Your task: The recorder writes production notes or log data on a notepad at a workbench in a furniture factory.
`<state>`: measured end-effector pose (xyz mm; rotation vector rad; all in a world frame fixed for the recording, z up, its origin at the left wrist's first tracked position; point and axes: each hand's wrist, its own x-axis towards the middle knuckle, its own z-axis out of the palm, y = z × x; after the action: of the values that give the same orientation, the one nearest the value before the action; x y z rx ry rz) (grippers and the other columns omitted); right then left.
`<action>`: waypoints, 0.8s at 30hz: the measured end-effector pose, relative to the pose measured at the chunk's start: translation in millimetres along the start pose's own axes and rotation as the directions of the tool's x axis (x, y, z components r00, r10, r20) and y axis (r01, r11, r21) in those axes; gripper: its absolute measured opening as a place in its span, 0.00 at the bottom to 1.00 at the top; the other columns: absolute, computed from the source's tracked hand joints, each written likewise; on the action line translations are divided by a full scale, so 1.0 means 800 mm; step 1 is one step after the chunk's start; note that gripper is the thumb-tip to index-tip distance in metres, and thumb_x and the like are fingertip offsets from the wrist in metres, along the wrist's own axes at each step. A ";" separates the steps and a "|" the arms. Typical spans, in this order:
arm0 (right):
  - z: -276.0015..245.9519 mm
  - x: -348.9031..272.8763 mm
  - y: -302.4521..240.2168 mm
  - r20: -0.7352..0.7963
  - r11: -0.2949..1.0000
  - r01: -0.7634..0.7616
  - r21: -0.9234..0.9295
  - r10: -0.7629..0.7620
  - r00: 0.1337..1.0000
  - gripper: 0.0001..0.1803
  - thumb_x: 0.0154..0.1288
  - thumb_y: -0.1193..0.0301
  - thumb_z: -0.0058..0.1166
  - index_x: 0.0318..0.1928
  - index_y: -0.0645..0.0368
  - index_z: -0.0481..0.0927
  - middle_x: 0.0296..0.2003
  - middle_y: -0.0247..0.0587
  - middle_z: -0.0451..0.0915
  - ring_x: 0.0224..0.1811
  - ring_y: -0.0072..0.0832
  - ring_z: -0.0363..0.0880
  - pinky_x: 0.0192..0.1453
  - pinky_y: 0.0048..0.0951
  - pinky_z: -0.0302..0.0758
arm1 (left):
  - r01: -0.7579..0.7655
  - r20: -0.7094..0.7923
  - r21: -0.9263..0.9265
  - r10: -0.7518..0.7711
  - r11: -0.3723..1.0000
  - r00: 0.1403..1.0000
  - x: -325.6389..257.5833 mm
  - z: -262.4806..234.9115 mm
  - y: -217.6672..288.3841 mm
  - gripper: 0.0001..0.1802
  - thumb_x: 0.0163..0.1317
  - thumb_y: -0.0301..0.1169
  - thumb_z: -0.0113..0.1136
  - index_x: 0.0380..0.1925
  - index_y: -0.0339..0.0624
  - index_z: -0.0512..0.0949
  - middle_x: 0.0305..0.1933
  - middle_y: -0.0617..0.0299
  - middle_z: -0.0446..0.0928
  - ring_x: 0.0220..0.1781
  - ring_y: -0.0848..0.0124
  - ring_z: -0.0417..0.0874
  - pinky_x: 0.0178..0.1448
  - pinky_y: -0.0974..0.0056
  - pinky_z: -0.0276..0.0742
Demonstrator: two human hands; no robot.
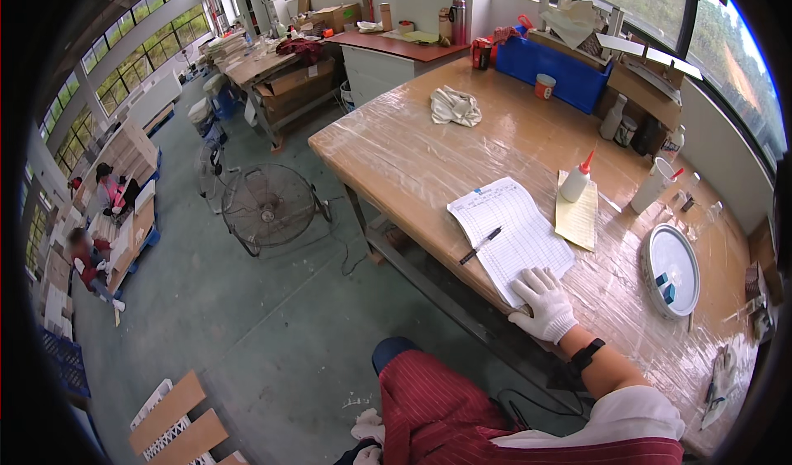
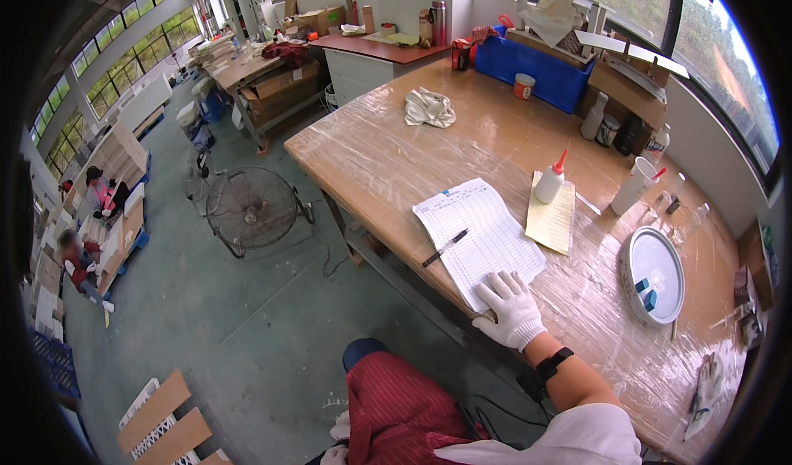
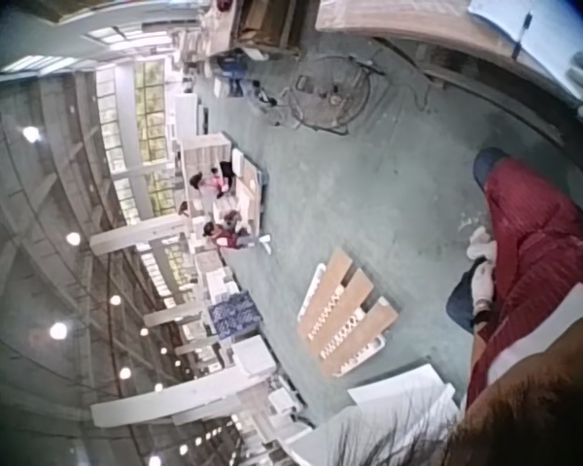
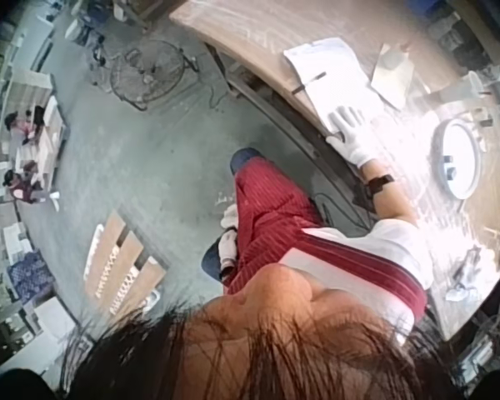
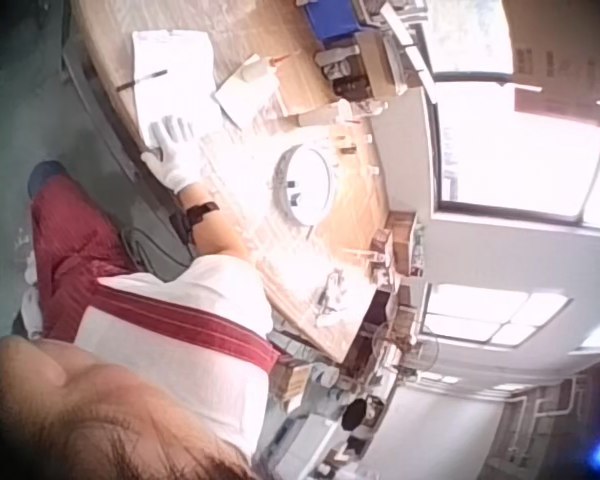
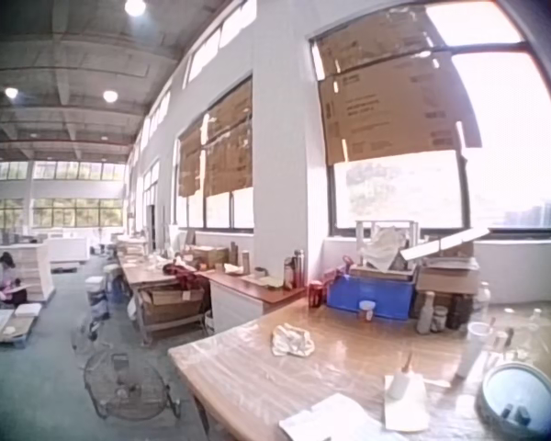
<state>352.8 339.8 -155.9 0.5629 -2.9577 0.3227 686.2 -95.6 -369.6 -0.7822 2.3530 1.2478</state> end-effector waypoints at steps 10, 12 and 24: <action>0.000 0.000 -0.006 -0.024 1.000 -0.007 -0.010 0.007 1.000 0.37 0.50 0.53 0.66 0.61 0.52 0.74 0.63 0.52 0.71 0.70 0.52 0.64 0.75 0.57 0.56 | 0.020 -0.085 -0.242 -0.042 0.970 0.996 0.005 0.011 -0.020 0.19 0.66 0.42 0.51 0.45 0.43 0.83 0.49 0.47 0.82 0.55 0.52 0.80 0.60 0.57 0.74; 0.000 -0.001 -0.006 -0.019 1.000 -0.014 -0.026 0.013 1.000 0.37 0.50 0.52 0.66 0.61 0.52 0.74 0.63 0.53 0.70 0.70 0.52 0.64 0.76 0.56 0.56 | 0.032 -0.079 -0.238 -0.052 0.971 0.996 0.008 0.014 -0.030 0.19 0.67 0.42 0.50 0.46 0.43 0.83 0.50 0.48 0.82 0.55 0.52 0.80 0.60 0.56 0.73; 0.004 -0.002 -0.008 -0.025 0.999 -0.032 -0.033 0.031 0.999 0.37 0.51 0.52 0.66 0.61 0.52 0.74 0.64 0.55 0.70 0.70 0.55 0.63 0.76 0.55 0.56 | 0.059 0.034 -0.075 -0.057 0.995 0.998 0.017 0.009 -0.044 0.23 0.71 0.44 0.43 0.49 0.43 0.82 0.52 0.45 0.80 0.57 0.49 0.78 0.62 0.54 0.72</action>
<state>356.6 333.7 -157.7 0.5056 -2.9453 0.2804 698.0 -109.8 -403.6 -0.8420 2.2526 1.3219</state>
